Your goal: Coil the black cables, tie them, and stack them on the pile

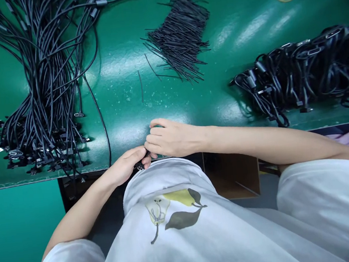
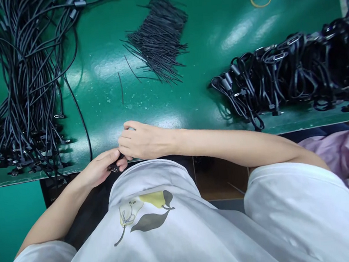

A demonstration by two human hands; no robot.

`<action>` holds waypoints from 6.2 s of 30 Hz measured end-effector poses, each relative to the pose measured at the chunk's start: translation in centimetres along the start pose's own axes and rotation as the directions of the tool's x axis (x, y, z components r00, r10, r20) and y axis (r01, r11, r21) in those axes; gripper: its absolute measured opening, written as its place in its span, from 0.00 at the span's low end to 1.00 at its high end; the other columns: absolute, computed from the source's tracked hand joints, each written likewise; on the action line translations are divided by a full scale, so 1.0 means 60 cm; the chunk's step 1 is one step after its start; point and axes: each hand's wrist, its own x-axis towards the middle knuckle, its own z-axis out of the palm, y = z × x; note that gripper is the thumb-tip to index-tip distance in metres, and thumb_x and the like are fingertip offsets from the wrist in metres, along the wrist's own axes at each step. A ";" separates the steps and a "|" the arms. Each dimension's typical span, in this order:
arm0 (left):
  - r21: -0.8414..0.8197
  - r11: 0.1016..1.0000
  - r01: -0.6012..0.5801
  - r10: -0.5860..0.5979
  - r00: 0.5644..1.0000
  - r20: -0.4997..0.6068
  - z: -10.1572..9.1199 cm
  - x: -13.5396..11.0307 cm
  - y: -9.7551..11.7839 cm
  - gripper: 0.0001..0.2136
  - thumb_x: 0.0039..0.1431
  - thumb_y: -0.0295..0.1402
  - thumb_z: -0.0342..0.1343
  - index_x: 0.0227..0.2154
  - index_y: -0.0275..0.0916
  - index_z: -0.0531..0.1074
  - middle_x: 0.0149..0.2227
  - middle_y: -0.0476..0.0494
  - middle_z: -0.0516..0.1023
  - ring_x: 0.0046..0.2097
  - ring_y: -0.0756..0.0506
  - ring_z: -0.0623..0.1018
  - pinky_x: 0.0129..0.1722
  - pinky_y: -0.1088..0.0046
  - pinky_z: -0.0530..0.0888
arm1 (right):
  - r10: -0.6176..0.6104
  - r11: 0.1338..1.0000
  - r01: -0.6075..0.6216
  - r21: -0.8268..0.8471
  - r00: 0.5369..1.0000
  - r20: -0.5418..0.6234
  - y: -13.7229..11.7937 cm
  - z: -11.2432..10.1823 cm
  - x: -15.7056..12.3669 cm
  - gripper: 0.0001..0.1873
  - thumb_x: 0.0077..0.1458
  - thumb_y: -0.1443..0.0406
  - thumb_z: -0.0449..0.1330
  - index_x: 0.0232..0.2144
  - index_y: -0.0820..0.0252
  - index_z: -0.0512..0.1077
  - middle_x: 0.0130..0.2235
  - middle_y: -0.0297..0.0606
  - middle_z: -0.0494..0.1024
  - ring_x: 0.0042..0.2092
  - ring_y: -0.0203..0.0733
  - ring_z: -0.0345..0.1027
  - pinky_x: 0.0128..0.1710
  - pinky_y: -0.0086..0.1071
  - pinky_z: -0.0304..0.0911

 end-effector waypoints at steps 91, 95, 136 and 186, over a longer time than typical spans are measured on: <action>0.470 0.754 -0.459 0.603 0.767 -0.218 -0.033 0.035 -0.013 0.14 0.58 0.29 0.47 0.36 0.39 0.79 0.35 0.43 0.71 0.42 0.43 0.68 0.48 0.65 0.67 | 0.766 0.503 -0.579 0.642 0.643 -0.021 -0.036 0.005 0.047 0.12 0.60 0.65 0.51 0.27 0.58 0.70 0.30 0.36 0.74 0.33 0.39 0.66 0.34 0.31 0.57; 0.315 0.770 -0.555 0.633 0.724 -0.274 -0.010 0.010 0.015 0.20 0.66 0.40 0.43 0.35 0.37 0.79 0.38 0.43 0.69 0.39 0.45 0.69 0.43 0.68 0.68 | 0.680 0.491 -0.563 0.665 0.725 0.112 -0.048 0.023 0.049 0.14 0.62 0.65 0.51 0.25 0.58 0.69 0.29 0.34 0.73 0.32 0.37 0.65 0.34 0.29 0.57; 0.924 0.240 -0.299 0.910 0.400 -0.107 -0.016 0.015 0.035 0.30 0.59 0.45 0.58 0.62 0.41 0.61 0.59 0.33 0.70 0.58 0.39 0.72 0.53 0.62 0.73 | 0.793 0.368 -0.503 0.782 0.609 0.020 -0.055 0.039 0.036 0.11 0.65 0.62 0.47 0.39 0.60 0.67 0.39 0.40 0.70 0.42 0.41 0.65 0.45 0.36 0.62; 0.918 0.347 -0.193 0.709 0.694 -0.122 0.010 0.058 0.045 0.19 0.66 0.37 0.50 0.58 0.45 0.68 0.55 0.40 0.76 0.54 0.41 0.77 0.54 0.63 0.74 | 0.728 0.683 -0.730 -0.028 0.684 -0.047 -0.037 0.028 -0.031 0.28 0.69 0.51 0.39 0.62 0.58 0.57 0.34 0.37 0.70 0.34 0.37 0.66 0.28 0.33 0.53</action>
